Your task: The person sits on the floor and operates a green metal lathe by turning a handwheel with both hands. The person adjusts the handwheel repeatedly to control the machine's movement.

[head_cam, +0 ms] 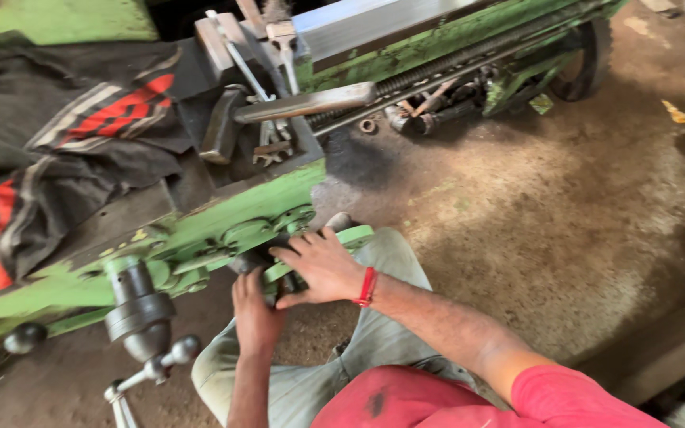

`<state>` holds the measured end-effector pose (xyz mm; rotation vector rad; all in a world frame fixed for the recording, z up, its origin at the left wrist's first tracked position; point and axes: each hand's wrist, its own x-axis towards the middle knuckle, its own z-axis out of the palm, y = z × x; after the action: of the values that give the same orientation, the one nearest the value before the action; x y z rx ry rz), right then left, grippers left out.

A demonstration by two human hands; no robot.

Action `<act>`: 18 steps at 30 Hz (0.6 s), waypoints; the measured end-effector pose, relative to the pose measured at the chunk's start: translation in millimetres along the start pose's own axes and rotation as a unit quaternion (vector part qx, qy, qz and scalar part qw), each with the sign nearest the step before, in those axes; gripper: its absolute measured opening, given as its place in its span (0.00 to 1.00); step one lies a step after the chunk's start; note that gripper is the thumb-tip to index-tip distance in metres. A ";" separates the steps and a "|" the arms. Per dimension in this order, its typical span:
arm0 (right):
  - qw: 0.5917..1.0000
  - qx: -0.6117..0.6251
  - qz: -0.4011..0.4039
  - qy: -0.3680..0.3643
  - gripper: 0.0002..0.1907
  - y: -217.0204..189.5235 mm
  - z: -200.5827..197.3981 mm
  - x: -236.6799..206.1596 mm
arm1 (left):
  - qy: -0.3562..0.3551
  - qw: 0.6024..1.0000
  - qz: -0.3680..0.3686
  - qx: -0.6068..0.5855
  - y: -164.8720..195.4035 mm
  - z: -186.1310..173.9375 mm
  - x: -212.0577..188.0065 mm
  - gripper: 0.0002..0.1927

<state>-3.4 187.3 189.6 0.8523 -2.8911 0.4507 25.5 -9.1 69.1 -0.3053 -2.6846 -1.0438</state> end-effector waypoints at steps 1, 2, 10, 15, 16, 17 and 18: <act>1.000 0.013 -0.003 0.026 0.49 0.1 1.5 0.4 | 0.010 1.000 0.027 -0.001 -1.9 2.5 6.6 0.34; 0.998 0.027 -0.004 0.053 0.47 0.8 3.1 0.5 | 0.020 0.998 0.055 -0.002 -2.7 9.1 16.2 0.34; 0.761 0.599 0.176 0.177 0.19 47.6 23.0 -7.9 | 0.064 0.998 0.005 -0.027 -17.1 34.6 26.8 0.15; 0.451 0.850 0.188 0.196 0.26 83.7 36.4 -5.2 | 0.096 0.995 -0.002 -0.025 -26.5 45.7 23.5 0.14; 0.454 0.849 0.183 0.200 0.27 85.5 38.4 -6.5 | 0.100 0.995 0.003 -0.026 -28.0 47.7 23.3 0.14; 0.456 0.848 0.179 0.203 0.27 84.9 40.6 -7.9 | 0.104 0.994 0.007 -0.026 -29.8 49.1 22.7 0.13; 0.458 0.848 0.173 0.204 0.28 83.9 41.9 -8.0 | 0.109 0.994 0.011 -0.026 -31.4 49.5 21.9 0.13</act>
<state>-42.5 245.7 127.1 -0.0854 -1.1263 3.0325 -11.4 4.4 20.5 -0.2176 -2.4591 -1.0739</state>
